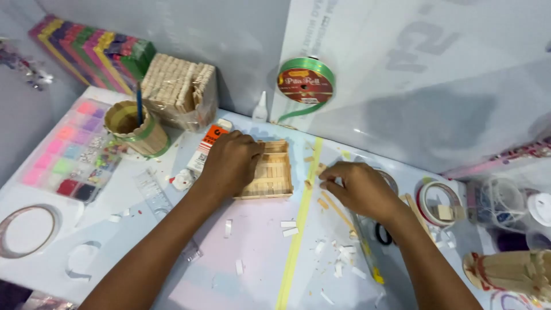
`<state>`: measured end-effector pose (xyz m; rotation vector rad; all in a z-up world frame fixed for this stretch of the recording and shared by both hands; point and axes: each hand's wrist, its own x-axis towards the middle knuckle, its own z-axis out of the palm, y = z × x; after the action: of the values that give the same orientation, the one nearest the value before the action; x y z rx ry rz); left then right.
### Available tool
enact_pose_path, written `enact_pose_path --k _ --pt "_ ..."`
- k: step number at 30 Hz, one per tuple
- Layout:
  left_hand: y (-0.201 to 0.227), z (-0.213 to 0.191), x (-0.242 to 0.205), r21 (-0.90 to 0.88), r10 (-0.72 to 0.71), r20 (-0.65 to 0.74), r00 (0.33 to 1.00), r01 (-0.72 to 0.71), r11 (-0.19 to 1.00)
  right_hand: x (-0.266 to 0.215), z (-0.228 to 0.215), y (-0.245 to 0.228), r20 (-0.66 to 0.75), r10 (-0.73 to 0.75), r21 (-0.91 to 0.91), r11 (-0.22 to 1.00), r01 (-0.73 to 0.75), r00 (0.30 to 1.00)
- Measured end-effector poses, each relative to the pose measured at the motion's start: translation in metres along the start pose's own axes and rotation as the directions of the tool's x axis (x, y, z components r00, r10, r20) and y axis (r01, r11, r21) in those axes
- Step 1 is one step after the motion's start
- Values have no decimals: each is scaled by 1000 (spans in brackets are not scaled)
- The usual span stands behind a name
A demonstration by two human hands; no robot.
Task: Assembling a small decorative box using popsicle sticks, glue, and measuring tools.
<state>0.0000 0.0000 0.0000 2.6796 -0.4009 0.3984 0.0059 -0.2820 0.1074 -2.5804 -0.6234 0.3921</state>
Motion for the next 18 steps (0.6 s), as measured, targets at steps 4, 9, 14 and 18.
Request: enact_pose_path --k 4,9,14,18 --pt "-2 5 1 4 20 9 1000 -20 1000 -20 -3 15 56 92 -130 988 -84 994" --pt "6 4 2 30 19 23 1000 -20 999 -38 9 17 190 290 -234 941 -243 938" --pt "20 -9 1 31 13 56 998 -14 999 -40 35 33 133 342 -188 930 -315 930" --pt "27 -19 -3 10 -48 142 989 47 999 -39 46 46 103 350 -94 935 -341 931"
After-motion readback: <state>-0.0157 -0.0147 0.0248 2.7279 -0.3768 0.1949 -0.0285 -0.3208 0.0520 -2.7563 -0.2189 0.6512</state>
